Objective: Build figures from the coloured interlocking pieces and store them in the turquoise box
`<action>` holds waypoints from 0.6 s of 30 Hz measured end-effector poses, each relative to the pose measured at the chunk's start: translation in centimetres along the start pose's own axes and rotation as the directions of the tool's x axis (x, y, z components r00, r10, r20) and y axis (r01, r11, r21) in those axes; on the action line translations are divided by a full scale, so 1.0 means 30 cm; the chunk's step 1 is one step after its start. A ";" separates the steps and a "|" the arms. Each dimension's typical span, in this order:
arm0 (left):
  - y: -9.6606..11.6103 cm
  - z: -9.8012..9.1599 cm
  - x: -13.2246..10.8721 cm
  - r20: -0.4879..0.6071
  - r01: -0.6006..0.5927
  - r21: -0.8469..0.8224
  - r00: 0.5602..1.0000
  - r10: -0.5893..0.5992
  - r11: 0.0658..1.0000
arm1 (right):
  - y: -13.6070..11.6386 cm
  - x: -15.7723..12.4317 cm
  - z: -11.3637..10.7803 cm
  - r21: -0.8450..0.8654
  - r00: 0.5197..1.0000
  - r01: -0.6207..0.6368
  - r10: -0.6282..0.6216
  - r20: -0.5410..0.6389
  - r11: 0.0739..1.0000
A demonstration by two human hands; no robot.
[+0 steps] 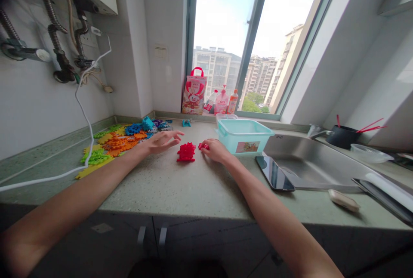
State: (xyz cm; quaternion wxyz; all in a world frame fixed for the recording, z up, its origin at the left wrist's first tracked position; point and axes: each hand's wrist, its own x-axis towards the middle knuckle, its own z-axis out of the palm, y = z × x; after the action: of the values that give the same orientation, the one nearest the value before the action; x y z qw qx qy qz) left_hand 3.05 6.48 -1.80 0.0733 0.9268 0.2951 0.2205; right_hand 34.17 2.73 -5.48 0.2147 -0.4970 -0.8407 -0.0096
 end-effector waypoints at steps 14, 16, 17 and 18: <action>0.006 0.001 -0.002 -0.020 -0.050 -0.023 0.999 0.049 0.999 | -0.002 0.003 0.015 -0.016 0.995 -0.096 0.095 -0.031 0.995; 0.005 0.002 -0.002 -0.016 -0.048 -0.028 0.999 0.048 0.998 | 0.000 0.013 0.022 -0.023 0.996 -0.084 0.084 0.008 0.996; 0.007 0.005 0.000 -0.012 -0.050 -0.045 0.999 0.049 0.998 | 0.000 0.018 0.024 -0.020 0.997 -0.072 0.072 0.015 0.997; 0.011 0.010 0.003 -0.012 -0.050 -0.073 0.999 0.049 0.996 | -0.002 0.024 0.025 -0.014 0.998 -0.058 0.058 0.019 0.998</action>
State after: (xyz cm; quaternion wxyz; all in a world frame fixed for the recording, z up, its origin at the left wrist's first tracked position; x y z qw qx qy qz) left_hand 3.44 6.25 -1.96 0.1003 0.9294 0.2640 0.2378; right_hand 33.56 3.46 -5.88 0.2035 -0.5225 -0.8280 -0.0042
